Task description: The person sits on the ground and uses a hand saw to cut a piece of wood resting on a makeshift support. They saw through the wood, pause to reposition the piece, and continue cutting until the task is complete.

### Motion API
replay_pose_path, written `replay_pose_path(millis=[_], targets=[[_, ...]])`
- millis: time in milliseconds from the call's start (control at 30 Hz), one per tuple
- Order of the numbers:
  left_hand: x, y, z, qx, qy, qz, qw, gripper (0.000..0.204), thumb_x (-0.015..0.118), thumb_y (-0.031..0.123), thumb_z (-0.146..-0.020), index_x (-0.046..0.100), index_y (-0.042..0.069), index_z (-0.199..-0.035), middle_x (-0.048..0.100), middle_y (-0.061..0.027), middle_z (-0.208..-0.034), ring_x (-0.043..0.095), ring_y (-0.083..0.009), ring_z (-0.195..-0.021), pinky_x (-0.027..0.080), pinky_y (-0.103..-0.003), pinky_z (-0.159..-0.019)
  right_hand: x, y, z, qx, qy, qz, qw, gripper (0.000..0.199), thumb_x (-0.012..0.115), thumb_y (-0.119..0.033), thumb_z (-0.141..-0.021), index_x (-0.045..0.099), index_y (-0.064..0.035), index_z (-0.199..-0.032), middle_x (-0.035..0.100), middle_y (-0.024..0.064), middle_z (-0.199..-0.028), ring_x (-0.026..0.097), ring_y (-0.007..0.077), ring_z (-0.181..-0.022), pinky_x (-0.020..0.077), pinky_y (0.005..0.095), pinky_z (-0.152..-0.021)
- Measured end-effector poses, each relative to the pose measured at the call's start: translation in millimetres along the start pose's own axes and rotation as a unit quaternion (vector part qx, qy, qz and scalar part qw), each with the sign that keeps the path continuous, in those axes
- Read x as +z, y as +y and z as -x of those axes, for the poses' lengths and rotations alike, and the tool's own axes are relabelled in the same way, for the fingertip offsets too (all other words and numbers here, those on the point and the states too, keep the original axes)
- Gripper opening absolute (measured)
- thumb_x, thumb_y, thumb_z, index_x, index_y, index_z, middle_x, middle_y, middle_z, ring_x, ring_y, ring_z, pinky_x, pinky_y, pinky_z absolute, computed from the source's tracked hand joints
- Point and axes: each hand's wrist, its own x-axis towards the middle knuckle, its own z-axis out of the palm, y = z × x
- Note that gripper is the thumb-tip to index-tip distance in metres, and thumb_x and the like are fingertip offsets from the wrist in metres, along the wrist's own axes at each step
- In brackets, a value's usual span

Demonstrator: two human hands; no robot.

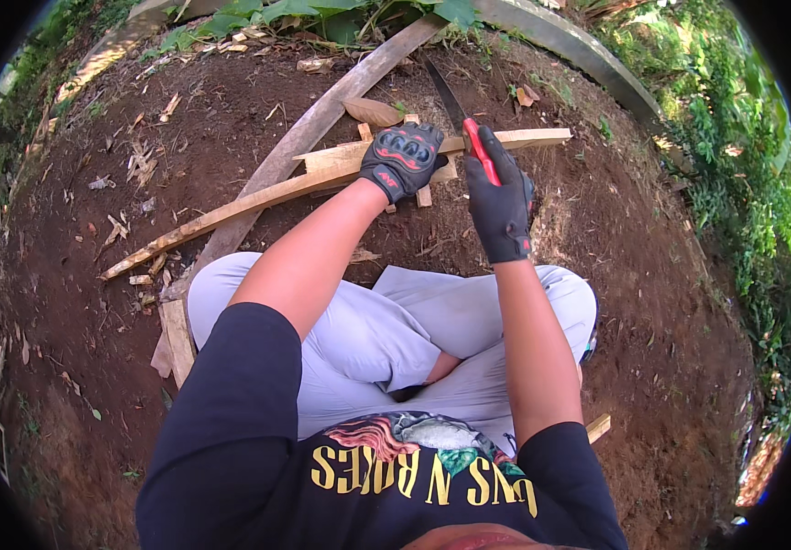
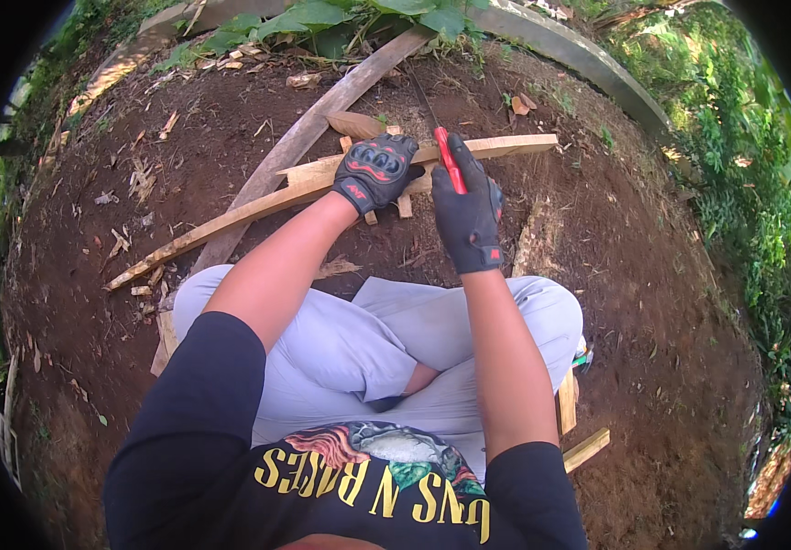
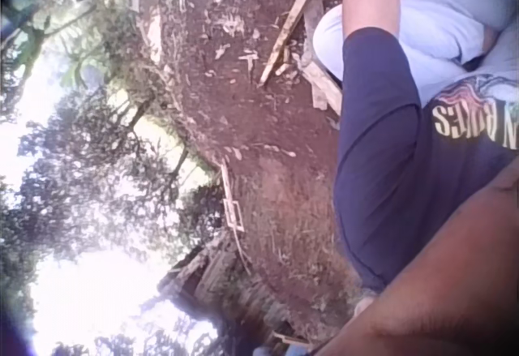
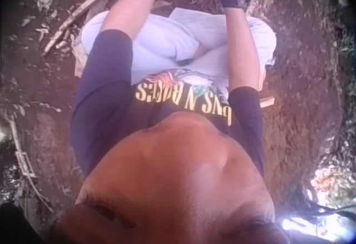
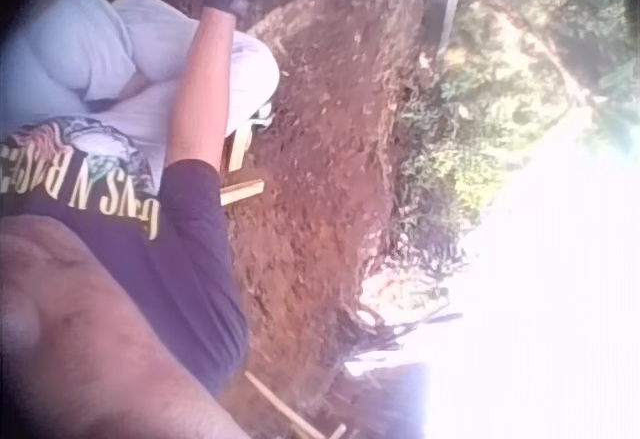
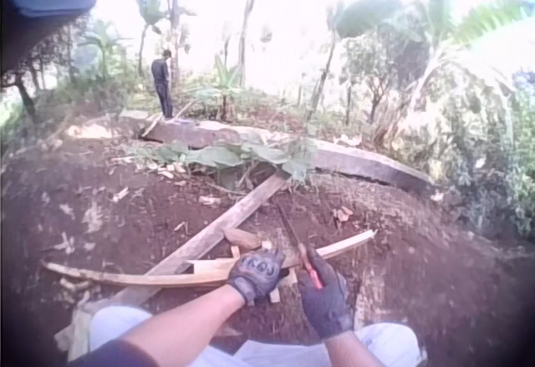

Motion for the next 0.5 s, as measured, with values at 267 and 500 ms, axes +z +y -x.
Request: replay_pose_path(millis=[267, 500], targets=[[-3.2, -10.4, 4.8, -0.01, -0.008, -0.008, 1.0, 0.037, 0.07, 0.04, -0.1, 0.071, 0.006, -0.116, 0.076, -0.0181, -0.112, 0.073, -0.0369, -0.11, 0.059, -0.051, -0.093, -58.2, -1.6, 103.1, -0.044, 0.005, -0.014, 0.999, 0.053, 0.069, -0.015, -0.102, 0.064, -0.01, -0.154, 0.077, 0.0201, -0.133, 0.077, 0.0346, -0.117, 0.0586, 0.0439, -0.099], [4.6, -13.2, 4.4, 0.008, 0.014, -0.016, 1.0, 0.036, 0.07, 0.039, -0.1, 0.07, 0.006, -0.116, 0.075, -0.018, -0.113, 0.073, -0.0372, -0.11, 0.059, -0.051, -0.092, -129.9, -58.5, 157.9, 0.151, -0.103, -0.042, 0.982, 0.051, 0.069, -0.015, -0.103, 0.063, -0.0055, -0.153, 0.073, 0.0209, -0.143, 0.073, 0.0349, -0.129, 0.0569, 0.0432, -0.106]])
